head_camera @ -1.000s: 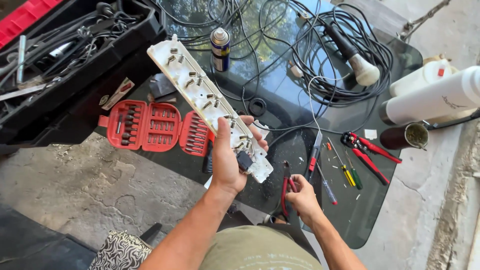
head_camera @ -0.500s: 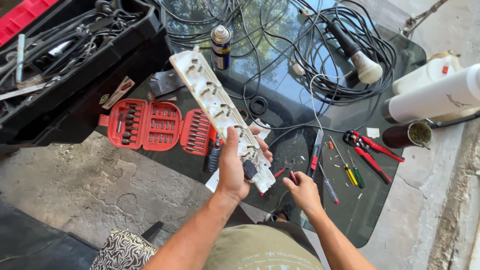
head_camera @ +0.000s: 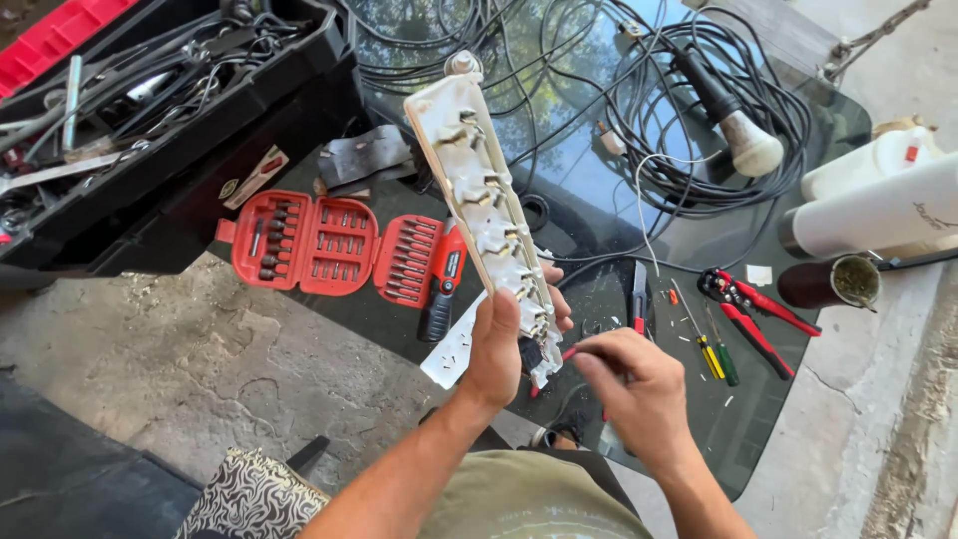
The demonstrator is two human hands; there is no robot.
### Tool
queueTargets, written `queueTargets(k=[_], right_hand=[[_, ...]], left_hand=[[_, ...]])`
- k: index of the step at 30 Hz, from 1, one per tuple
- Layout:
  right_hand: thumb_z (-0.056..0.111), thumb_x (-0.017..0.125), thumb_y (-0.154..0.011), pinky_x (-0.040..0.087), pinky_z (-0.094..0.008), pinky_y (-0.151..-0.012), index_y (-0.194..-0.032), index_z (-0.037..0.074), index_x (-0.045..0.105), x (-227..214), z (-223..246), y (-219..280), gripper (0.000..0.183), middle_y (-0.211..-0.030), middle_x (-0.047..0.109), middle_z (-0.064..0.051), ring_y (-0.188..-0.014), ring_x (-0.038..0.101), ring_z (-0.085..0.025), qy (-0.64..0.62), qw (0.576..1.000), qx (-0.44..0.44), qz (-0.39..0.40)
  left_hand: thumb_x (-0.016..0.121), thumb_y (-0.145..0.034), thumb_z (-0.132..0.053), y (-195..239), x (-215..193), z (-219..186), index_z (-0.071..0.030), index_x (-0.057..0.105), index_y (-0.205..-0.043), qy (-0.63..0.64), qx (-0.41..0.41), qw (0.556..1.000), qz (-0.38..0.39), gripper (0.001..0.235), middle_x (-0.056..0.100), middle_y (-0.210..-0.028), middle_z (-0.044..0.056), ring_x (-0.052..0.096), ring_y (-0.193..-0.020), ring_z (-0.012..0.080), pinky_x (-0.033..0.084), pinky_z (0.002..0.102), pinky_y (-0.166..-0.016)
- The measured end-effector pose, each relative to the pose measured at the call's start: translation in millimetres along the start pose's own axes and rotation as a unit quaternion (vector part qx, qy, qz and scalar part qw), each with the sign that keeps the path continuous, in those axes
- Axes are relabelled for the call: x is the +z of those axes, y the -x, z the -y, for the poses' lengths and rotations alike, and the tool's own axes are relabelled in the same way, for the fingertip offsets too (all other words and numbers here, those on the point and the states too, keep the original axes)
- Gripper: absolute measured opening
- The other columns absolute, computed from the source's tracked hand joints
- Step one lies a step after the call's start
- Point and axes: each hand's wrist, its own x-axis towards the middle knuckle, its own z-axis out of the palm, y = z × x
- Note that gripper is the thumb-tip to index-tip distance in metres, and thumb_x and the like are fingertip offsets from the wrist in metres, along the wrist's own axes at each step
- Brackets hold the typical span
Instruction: The person uses pliers to remove a black plastic component from a white power strip. They then use a screwdriver to tighten screws on the internal terminals of the power strip.
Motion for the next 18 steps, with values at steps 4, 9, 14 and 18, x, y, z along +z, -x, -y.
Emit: queueTargets(k=[4,9,14,18], right_hand=[[0.011,0.073,-0.086,0.055,-0.026,-0.074,-0.091,0.01,0.076,2.2,13.5,-0.8,0.006,-0.09,0.077,-0.001,-0.079,0.073,-0.013,0.069,0.995,-0.075,0.018],[0.011,0.065,-0.096,0.055,-0.035,-0.063,-0.102,0.006,0.071,-10.0,12.5,-9.0,0.01,-0.096,0.073,-0.01,-0.074,0.07,-0.023,0.208,0.915,-0.345,0.025],[0.008,0.056,-0.099,0.046,-0.032,-0.053,-0.089,0.008,0.063,-26.1,32.7,-25.4,0.012,-0.084,0.058,-0.003,-0.059,0.053,-0.019,0.262,0.861,-0.427,0.082],[0.016,0.061,-0.094,0.045,-0.035,-0.048,-0.083,0.017,0.063,-28.1,25.4,-20.8,0.012,-0.078,0.057,0.0,-0.058,0.056,-0.023,0.263,0.891,-0.347,0.129]], left_hand=[[0.04,-0.093,-0.074,6.3,4.3,-0.8,0.002,0.059,-0.12,-0.021,0.03,0.999,0.01,0.083,0.065,-0.092,0.006,0.066,-0.079,0.0178,0.055,0.033,-0.074],[0.036,-0.095,-0.071,11.4,4.3,-11.2,-0.003,0.062,-0.119,-0.08,0.005,0.996,0.041,0.077,0.065,-0.09,0.005,0.063,-0.081,0.0169,0.053,0.032,-0.079],[0.031,-0.095,-0.07,14.0,11.0,-14.6,-0.001,0.062,-0.116,-0.095,-0.022,0.994,0.054,0.078,0.066,-0.087,0.005,0.062,-0.08,0.017,0.051,0.033,-0.08],[0.031,-0.097,-0.071,18.6,16.6,-10.0,-0.007,0.063,-0.11,-0.157,0.026,0.986,0.039,0.073,0.064,-0.096,0.004,0.064,-0.088,0.0182,0.052,0.035,-0.086]])
